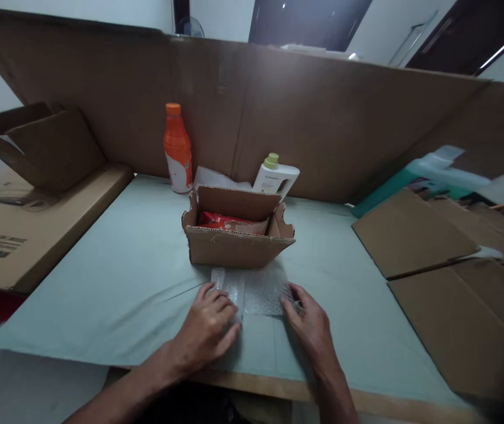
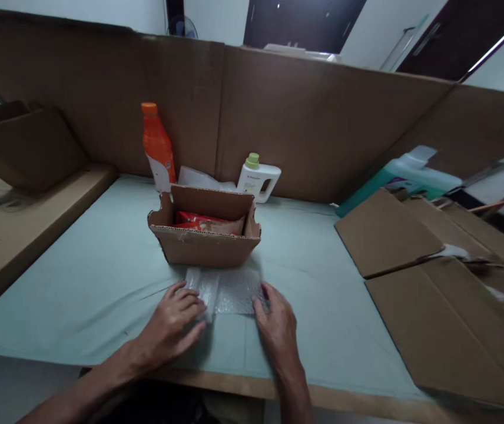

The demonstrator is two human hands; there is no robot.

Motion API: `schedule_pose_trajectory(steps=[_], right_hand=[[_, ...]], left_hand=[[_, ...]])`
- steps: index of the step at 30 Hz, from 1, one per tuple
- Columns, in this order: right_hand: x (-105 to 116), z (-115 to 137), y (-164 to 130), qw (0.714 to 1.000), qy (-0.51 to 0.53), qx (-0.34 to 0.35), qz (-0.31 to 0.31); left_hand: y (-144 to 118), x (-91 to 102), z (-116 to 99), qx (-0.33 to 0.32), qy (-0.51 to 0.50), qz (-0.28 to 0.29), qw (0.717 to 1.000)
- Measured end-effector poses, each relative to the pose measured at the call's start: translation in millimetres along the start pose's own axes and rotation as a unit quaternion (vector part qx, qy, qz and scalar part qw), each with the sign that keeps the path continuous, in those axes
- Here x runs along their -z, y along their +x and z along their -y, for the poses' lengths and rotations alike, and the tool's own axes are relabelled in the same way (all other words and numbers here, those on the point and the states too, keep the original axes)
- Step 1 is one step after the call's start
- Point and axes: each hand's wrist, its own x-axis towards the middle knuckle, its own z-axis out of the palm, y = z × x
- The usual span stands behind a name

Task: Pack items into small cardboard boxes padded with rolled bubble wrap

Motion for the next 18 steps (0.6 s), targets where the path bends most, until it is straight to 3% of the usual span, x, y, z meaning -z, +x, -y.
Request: schedule_pose_trajectory(steps=[3,6,8,12,16,18], right_hand=[[7,-19,16,0.998,-0.04,0.024,-0.052],[-5,-10,38,0.998,0.014,0.054,-0.004],[-21,3,58,0.996,0.044,0.057,0.048],[-51,20,105,0.994,0.052,0.03,0.087],[-64,21,147,0.996,0.046,0.039,0.073],[-62,18,154,0.996,0.044,0.047,0.065]], left_hand=[[-6,6.6,30,0.133,-0.007,-0.138,0.982],[-5,11.8,65,0.296,-0.06,-0.225,0.926],[5,7.9,84,0.337,-0.121,-0.204,0.911],[43,-7.0,110,0.324,-0.163,-0.121,0.924],[84,-9.1,136,0.32,-0.143,-0.124,0.928],[90,-5.4,140,0.337,-0.126,-0.144,0.922]])
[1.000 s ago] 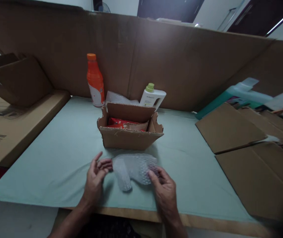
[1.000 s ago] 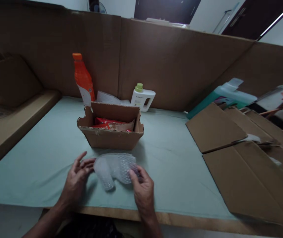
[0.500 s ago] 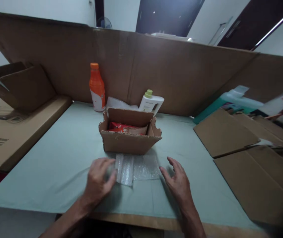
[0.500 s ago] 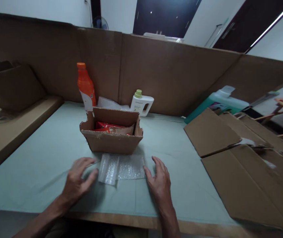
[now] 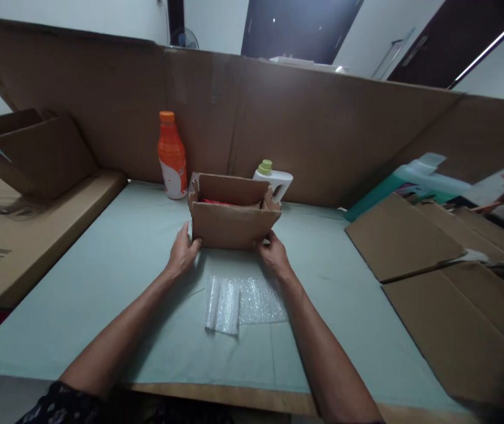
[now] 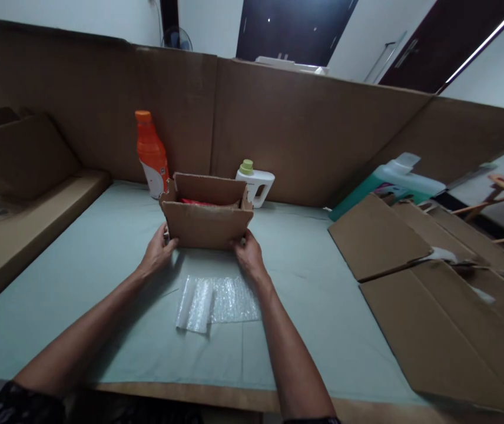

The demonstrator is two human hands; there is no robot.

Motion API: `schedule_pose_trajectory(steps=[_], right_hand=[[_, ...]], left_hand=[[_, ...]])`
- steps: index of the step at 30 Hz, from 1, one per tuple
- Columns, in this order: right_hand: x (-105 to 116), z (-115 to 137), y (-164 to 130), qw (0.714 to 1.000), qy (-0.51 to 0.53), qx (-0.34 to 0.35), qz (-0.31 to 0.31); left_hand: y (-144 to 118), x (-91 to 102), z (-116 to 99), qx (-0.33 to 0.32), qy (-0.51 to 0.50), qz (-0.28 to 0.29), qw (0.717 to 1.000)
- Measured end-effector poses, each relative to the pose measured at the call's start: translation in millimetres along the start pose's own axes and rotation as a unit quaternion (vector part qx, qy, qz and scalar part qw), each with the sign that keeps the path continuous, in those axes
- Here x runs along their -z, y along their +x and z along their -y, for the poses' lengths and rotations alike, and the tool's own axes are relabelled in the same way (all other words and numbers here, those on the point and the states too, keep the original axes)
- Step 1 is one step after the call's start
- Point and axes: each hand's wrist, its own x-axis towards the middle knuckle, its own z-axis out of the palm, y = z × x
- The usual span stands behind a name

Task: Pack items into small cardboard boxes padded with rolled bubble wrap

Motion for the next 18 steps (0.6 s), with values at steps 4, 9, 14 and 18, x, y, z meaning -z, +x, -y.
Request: schedule_pose_trajectory(steps=[4,9,14,18], right_hand=[[16,-21,-36,0.999,-0.044,0.025,0.003],[31,-55,-112,0.977,-0.211,0.038,0.009],[20,-50,-136,0.97,-0.238,0.048,-0.025],[16,-34,-138,0.982,-0.177,0.068,-0.023]], left_hand=[[-44,10.4,-12,-0.069,0.053,-0.041,0.995],[-128,-0.9,-49,-0.167,0.232,0.251,0.925],[-130,-31.5,-64,-0.037,0.34,0.315,0.886],[-118,-30.8,-61,-0.018,0.318,0.291,0.902]])
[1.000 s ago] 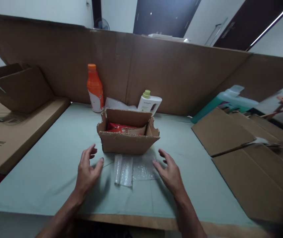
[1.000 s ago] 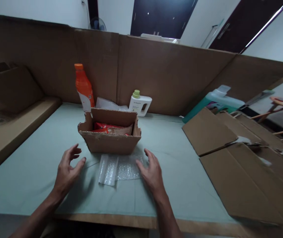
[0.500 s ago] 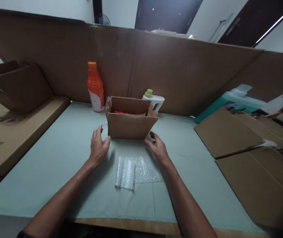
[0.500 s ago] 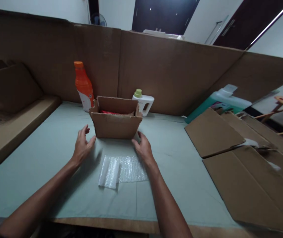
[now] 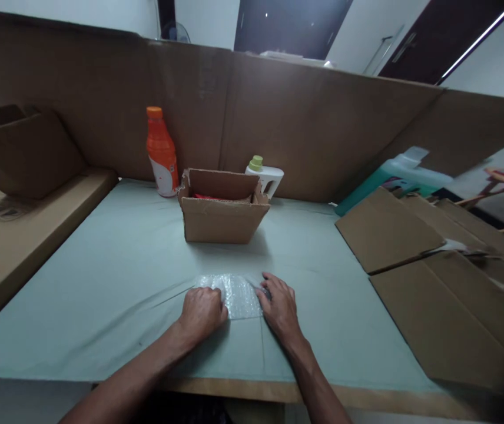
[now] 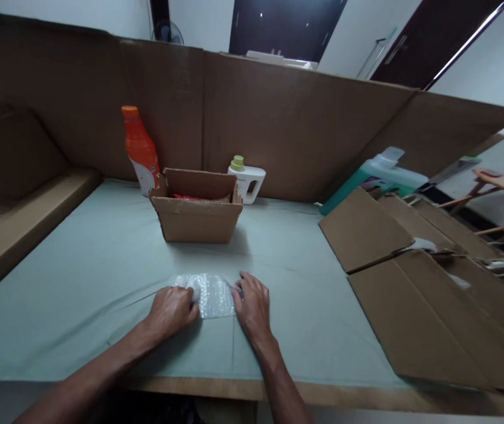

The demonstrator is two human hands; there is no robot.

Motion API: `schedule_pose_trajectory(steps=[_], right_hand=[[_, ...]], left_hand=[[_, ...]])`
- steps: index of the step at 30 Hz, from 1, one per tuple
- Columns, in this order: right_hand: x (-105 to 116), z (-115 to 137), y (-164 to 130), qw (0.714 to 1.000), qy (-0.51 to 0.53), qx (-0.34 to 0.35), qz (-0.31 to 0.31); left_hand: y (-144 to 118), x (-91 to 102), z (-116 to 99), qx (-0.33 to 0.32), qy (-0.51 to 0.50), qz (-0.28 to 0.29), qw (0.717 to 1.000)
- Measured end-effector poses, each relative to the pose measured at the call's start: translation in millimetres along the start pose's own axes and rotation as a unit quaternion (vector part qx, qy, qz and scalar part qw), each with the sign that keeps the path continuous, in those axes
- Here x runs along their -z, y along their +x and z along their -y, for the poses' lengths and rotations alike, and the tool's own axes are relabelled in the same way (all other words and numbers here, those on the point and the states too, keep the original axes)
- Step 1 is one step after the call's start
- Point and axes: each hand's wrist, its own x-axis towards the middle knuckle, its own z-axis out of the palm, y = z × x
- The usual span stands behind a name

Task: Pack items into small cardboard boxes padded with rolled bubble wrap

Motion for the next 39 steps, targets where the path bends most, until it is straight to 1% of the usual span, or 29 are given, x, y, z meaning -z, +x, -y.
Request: schedule_pose_trajectory(steps=[1,3,6,8,11,13,14,15,16,17,18,19,20,21,22,23,24,25,26,27,28,29,31,33,34,36,38,39], right_hand=[[3,2,0,1.0,0.019,-0.004,-0.002],[12,3,0,0.998,0.053,-0.026,-0.007],[24,1,7,0.996,0.07,-0.056,-0.025],[26,0,15,0.996,0.055,-0.058,-0.03],[22,-3,26,0.999,-0.001,-0.045,-0.004],[19,-8,28,0.998,-0.054,-0.036,0.003],[18,-11,28,0.996,-0.08,-0.034,-0.007],[18,-14,26,0.994,-0.103,-0.032,-0.024],[18,-14,25,0.991,-0.12,-0.029,-0.046],[18,-12,23,0.989,-0.128,-0.021,-0.066],[16,-6,22,0.989,-0.127,-0.006,-0.079],[12,4,21,0.99,-0.117,0.018,-0.079],[6,18,19,0.992,-0.101,0.05,-0.064],[-2,35,18,0.992,-0.079,0.088,-0.036],[-12,52,17,0.99,-0.056,0.126,0.005],[-22,69,15,0.985,-0.035,0.162,0.053],[-32,82,14,0.977,-0.018,0.186,0.097],[-41,90,12,0.97,-0.008,0.206,0.132],[-46,92,10,0.964,-0.005,0.218,0.152],[-48,87,8,0.962,-0.011,0.22,0.159],[-47,76,6,0.965,-0.025,0.213,0.154],[-42,59,3,0.969,-0.044,0.196,0.142],[-25,17,0,0.981,-0.09,0.133,0.109],[-3,-24,1,0.986,-0.137,0.052,0.075],[8,-39,2,0.986,-0.154,0.017,0.059],[23,-54,7,0.985,-0.166,-0.023,0.03],[29,-52,15,0.988,-0.15,-0.025,0.018],[28,-47,19,0.99,-0.135,-0.02,0.021]], left_hand=[[-2,4.1,6,0.002,-0.013,-0.006,1.0],[-9,15.7,25,0.005,-0.043,-0.016,0.999],[-21,34.6,65,0.024,-0.119,-0.039,0.992],[-27,42.5,92,0.064,-0.147,-0.067,0.985],[-31,44.9,122,0.122,-0.106,-0.089,0.983],[-35,43.3,134,0.147,-0.069,-0.1,0.982],[-36,42.3,137,0.155,-0.046,-0.123,0.979],[-37,41.0,139,0.156,-0.02,-0.16,0.975],[-37,39.2,137,0.145,0.008,-0.209,0.967],[-37,36.5,134,0.118,0.033,-0.261,0.958],[-35,32.5,127,0.074,0.054,-0.304,0.948],[-33,27.0,119,0.013,0.069,-0.328,0.942],[-31,19.8,110,-0.058,0.084,-0.329,0.939],[-28,11.3,101,-0.127,0.101,-0.311,0.937],[-26,1.9,94,-0.187,0.12,-0.282,0.933],[-24,-7.7,90,-0.23,0.142,-0.249,0.93],[-22,-16.6,90,-0.252,0.163,-0.221,0.928],[-21,-24.1,93,-0.257,0.18,-0.202,0.928],[-21,-29.8,100,-0.25,0.192,-0.19,0.93],[-21,-33.5,108,-0.239,0.198,-0.183,0.933],[-22,-35.5,116,-0.229,0.199,-0.178,0.936],[-23,-36.1,124,-0.22,0.196,-0.176,0.939],[-26,-35.5,134,-0.209,0.179,-0.173,0.946],[-28,-35.0,135,-0.204,0.161,-0.173,0.95],[-29,-34.8,134,-0.204,0.153,-0.172,0.951],[-30,-34.0,132,-0.207,0.14,-0.178,0.952],[-31,-30.9,133,-0.177,0.12,-0.211,0.954],[-32,-28.4,136,-0.143,0.108,-0.238,0.955]])
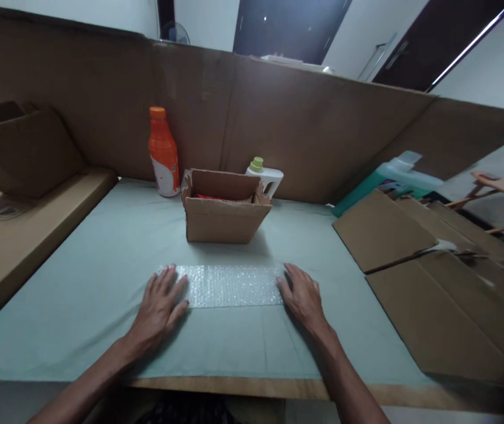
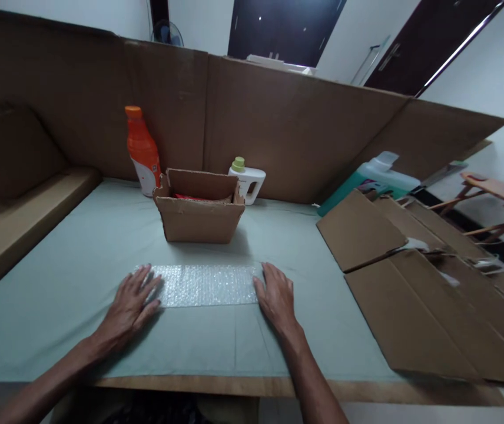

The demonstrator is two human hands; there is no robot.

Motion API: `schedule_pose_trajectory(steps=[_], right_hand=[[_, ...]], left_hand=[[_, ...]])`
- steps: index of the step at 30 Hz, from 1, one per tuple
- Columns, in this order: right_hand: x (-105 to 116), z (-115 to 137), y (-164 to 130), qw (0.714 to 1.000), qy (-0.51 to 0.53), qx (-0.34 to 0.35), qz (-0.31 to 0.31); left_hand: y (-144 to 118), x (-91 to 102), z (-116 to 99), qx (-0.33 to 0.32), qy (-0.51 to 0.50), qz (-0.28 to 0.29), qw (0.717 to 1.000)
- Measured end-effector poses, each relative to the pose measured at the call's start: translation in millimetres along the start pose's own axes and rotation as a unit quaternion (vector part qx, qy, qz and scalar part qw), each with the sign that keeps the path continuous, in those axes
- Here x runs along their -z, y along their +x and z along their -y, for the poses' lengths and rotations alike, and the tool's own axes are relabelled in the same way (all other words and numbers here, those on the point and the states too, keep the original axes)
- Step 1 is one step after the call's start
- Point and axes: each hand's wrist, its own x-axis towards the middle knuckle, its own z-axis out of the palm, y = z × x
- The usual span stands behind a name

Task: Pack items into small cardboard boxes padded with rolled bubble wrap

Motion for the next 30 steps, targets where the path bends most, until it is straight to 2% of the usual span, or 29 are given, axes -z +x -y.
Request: schedule_pose_trajectory(steps=[2,4,7,9,12,15,19,21,23,24,26,28,30], right_hand=[[-1,13,9,0.999,0.028,0.008,0.015],[-3,25,15,0.998,0.049,0.009,0.028],[1,33,13,0.997,0.069,0.019,0.031],[12,37,0,0.995,0.093,0.02,0.036],[35,46,-40,0.98,0.187,-0.011,0.063],[48,63,-97,0.948,0.296,-0.037,0.109],[33,90,-162,0.911,0.387,-0.045,0.137],[20,102,-178,0.897,0.407,-0.022,0.173],[11,113,-182,0.877,0.419,0.006,0.235],[9,119,-182,0.864,0.427,0.011,0.265],[11,128,-178,0.84,0.454,-0.007,0.296],[18,135,-173,0.821,0.492,-0.048,0.286],[26,140,-165,0.789,0.547,-0.093,0.263]], left_hand=[[-1,5.5,7,0.095,0.017,-0.042,0.994],[-3,10.3,14,0.166,0.037,-0.046,0.984],[-6,12.9,16,0.207,0.039,-0.021,0.977],[-4,14.1,14,0.212,0.015,-0.032,0.977],[9,21.8,12,0.198,-0.032,-0.048,0.979],[42,32.0,11,0.154,-0.053,-0.035,0.986],[107,28.1,-6,0.059,-0.069,-0.01,0.996],[132,19.5,-22,0.019,-0.075,-0.001,0.997],[141,12.2,-36,-0.005,-0.079,-0.006,0.997],[138,10.4,-40,-0.011,-0.078,-0.012,0.997],[115,11.8,-42,-0.015,-0.085,-0.037,0.996],[75,21.1,-34,-0.025,-0.129,-0.056,0.99],[28,38.0,-23,-0.055,-0.224,-0.023,0.973]])
